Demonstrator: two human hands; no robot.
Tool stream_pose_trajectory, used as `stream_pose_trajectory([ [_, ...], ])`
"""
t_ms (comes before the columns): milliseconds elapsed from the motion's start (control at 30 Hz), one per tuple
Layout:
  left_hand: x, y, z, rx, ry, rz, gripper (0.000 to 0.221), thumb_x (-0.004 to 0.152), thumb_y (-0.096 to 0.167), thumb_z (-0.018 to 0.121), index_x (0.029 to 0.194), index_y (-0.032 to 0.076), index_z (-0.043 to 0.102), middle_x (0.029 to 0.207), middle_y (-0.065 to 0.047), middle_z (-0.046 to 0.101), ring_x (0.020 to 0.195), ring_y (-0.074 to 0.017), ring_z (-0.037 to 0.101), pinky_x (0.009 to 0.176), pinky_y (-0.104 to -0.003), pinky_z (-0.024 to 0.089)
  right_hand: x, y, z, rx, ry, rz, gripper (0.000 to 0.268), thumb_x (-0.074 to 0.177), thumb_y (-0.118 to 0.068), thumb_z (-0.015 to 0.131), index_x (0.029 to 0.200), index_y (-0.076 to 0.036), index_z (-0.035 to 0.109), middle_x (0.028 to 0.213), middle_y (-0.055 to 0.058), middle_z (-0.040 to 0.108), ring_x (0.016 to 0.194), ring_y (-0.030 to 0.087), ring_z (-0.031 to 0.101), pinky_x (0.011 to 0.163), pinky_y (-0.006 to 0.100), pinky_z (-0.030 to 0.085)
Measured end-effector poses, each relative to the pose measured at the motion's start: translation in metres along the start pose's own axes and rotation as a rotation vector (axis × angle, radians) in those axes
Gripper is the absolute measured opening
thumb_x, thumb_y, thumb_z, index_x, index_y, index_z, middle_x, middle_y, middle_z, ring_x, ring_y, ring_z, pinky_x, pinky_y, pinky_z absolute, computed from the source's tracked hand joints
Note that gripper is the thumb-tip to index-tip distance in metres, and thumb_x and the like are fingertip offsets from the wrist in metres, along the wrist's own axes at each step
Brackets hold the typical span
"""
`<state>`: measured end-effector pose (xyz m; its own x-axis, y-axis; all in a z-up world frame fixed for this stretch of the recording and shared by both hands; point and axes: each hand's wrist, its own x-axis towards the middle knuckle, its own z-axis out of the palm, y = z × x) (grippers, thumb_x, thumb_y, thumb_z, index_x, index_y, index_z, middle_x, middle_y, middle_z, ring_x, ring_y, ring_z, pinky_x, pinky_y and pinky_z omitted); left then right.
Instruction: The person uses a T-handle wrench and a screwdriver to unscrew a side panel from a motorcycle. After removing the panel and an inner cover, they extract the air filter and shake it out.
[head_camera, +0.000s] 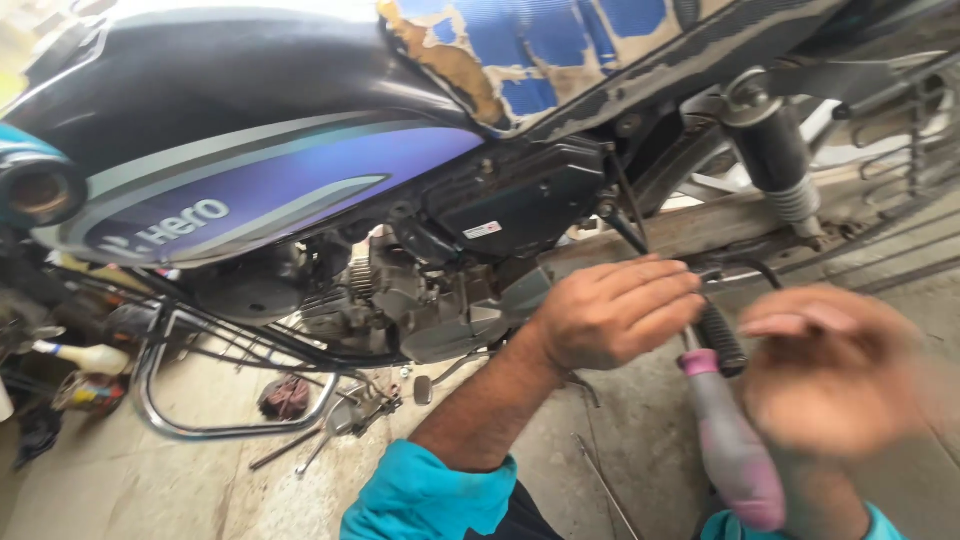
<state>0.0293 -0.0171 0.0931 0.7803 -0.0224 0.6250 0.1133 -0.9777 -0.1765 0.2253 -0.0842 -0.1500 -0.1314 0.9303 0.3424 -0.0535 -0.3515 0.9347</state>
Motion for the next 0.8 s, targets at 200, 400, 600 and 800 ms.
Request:
stream_pose_trajectory([
  [200, 0.005, -0.014, -0.008, 0.001, 0.103, -0.005, 0.012, 0.090, 0.019, 0.075, 0.091, 0.009, 0.068, 0.107, -0.008, 0.070, 0.102, -0.0242, 0.071, 0.087, -0.036, 0.062, 0.019, 0.146, 0.019, -2.432, 0.347, -0.131, 0.051, 0.108, -0.040, 0.049, 0.102, 0.008, 0.063, 0.087, 0.017, 0.068, 0.077, 0.024, 0.065, 0.070, 0.036, 0.056],
  [400, 0.009, -0.038, -0.007, 0.126, 0.021, -0.119, 0.032, 0.087, 0.031, 0.079, 0.076, 0.010, 0.057, 0.086, -0.002, 0.055, 0.080, -0.0203, 0.059, 0.066, -0.032, 0.053, 0.043, 0.167, -0.014, -2.159, 0.696, 0.111, 0.054, 0.099, -0.033, 0.051, 0.122, 0.013, 0.065, 0.106, 0.028, 0.075, 0.090, 0.032, 0.073, 0.073, 0.041, 0.060],
  [600, 0.014, -0.061, -0.005, 0.141, -0.140, -0.063, 0.032, 0.087, 0.034, 0.079, 0.076, 0.010, 0.061, 0.082, -0.003, 0.057, 0.084, -0.0213, 0.061, 0.069, -0.033, 0.055, 0.052, 0.135, -0.037, -1.787, 0.569, 0.075, 0.037, 0.099, -0.027, 0.058, 0.117, 0.005, 0.066, 0.106, 0.024, 0.074, 0.089, 0.034, 0.073, 0.073, 0.043, 0.060],
  [800, -0.012, -0.106, 0.016, 0.413, -0.228, -0.172, 0.041, 0.088, 0.023, 0.075, 0.123, 0.003, 0.069, 0.124, -0.010, 0.067, 0.124, -0.0257, 0.059, 0.105, -0.039, 0.048, 0.057, 0.105, -0.044, -1.703, 0.355, 0.178, 0.030, 0.096, -0.027, 0.072, 0.098, 0.001, 0.063, 0.101, 0.024, 0.072, 0.080, 0.029, 0.073, 0.065, 0.036, 0.060],
])
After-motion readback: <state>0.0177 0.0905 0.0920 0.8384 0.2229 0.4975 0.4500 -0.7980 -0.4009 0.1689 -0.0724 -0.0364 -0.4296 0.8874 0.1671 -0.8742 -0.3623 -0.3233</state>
